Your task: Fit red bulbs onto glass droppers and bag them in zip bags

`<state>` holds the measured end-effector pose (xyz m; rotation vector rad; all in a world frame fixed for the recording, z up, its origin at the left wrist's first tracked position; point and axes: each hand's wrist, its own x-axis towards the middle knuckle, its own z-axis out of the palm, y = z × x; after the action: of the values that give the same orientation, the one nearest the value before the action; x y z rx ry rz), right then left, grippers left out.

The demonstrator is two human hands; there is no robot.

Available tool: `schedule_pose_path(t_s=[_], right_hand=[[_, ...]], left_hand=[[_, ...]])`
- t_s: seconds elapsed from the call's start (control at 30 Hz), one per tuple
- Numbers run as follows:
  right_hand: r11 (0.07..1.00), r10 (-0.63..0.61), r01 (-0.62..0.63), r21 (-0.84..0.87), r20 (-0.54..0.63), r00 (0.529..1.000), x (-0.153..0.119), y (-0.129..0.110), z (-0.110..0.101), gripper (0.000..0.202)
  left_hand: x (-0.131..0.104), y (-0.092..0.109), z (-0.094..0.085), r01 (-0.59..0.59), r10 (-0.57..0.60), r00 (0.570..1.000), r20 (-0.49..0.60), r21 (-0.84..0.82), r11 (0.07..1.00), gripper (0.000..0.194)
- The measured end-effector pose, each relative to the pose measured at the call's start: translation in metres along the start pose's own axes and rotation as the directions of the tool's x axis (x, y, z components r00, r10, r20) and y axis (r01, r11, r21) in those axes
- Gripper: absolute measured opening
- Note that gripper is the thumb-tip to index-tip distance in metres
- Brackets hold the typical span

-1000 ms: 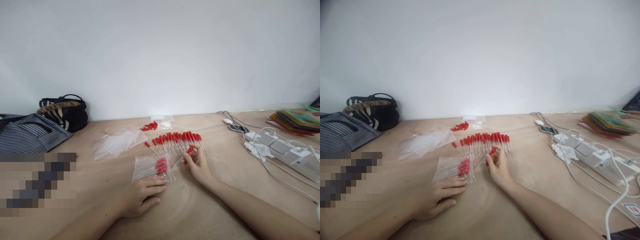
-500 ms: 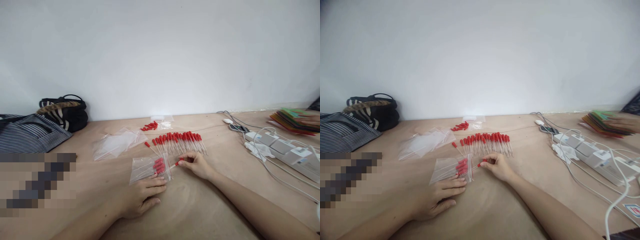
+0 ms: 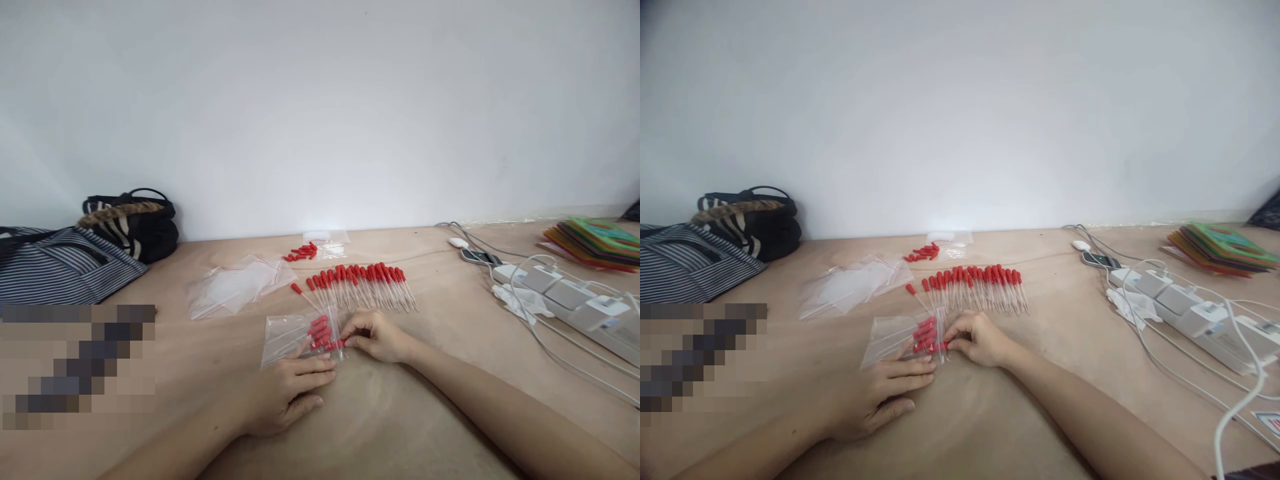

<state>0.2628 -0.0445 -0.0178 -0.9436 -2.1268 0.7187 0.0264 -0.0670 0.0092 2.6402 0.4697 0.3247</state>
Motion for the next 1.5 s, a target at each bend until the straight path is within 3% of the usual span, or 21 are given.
schedule_pose_path(t_s=[0.3, 0.47, 0.53, 0.63, 0.83, 1.0, 1.17, 1.3, 1.4, 1.5], right_hand=[[0.995, 0.048, -0.051, 0.090, 0.033, 0.998, 0.017, 0.008, 0.009, 0.006], [0.949, 0.134, -0.149, 0.279, 0.074, 0.988, 0.021, 0.009, 0.015, 0.023], [0.945, 0.117, -0.136, 0.299, 0.078, 0.990, 0.022, 0.008, 0.017, 0.034], [0.977, 0.042, -0.055, 0.206, 0.069, 0.997, 0.023, 0.005, 0.018, 0.045], [0.970, -0.218, 0.223, -0.093, 0.063, 0.974, 0.026, 0.008, 0.014, 0.019], [0.932, -0.309, 0.311, -0.188, 0.040, 0.950, 0.022, 0.005, 0.018, 0.021], [0.927, -0.299, 0.319, -0.200, 0.122, 0.946, 0.014, -0.011, 0.020, 0.015], [0.938, -0.215, 0.226, -0.264, 0.070, 0.974, 0.013, -0.009, 0.010, 0.022], [0.914, -0.187, 0.174, -0.367, 0.000, 0.982, 0.015, 0.000, 0.004, 0.029], [0.891, -0.200, 0.188, -0.413, 0.015, 0.980, 0.016, 0.006, 0.004, 0.021]], left_hand=[[-0.002, -0.004, 0.003, 0.001, -0.003, 0.999, 0.046, 0.044, 0.999, 0.038], [-0.002, -0.002, 0.002, -0.007, 0.007, 1.000, 0.025, 0.018, 1.000, 0.038], [-0.001, -0.002, 0.002, -0.009, 0.009, 1.000, 0.020, 0.012, 1.000, 0.038], [-0.001, -0.002, 0.001, -0.015, 0.015, 1.000, 0.014, 0.011, 1.000, 0.038], [-0.001, -0.002, 0.001, -0.024, 0.024, 1.000, -0.005, 0.007, 1.000, 0.037], [-0.001, -0.009, 0.001, -0.069, 0.068, 0.993, -0.097, -0.006, 0.998, 0.033], [-0.006, -0.027, -0.005, 0.006, -0.027, 0.953, -0.301, -0.072, 0.997, 0.021], [-0.011, -0.040, -0.012, 0.092, -0.097, 0.942, -0.321, -0.031, 0.995, 0.015], [-0.011, -0.038, -0.009, 0.160, -0.128, 0.908, -0.399, 0.047, 0.986, 0.021], [-0.006, -0.025, 0.001, 0.232, -0.160, 0.859, -0.487, 0.092, 0.968, 0.017]])
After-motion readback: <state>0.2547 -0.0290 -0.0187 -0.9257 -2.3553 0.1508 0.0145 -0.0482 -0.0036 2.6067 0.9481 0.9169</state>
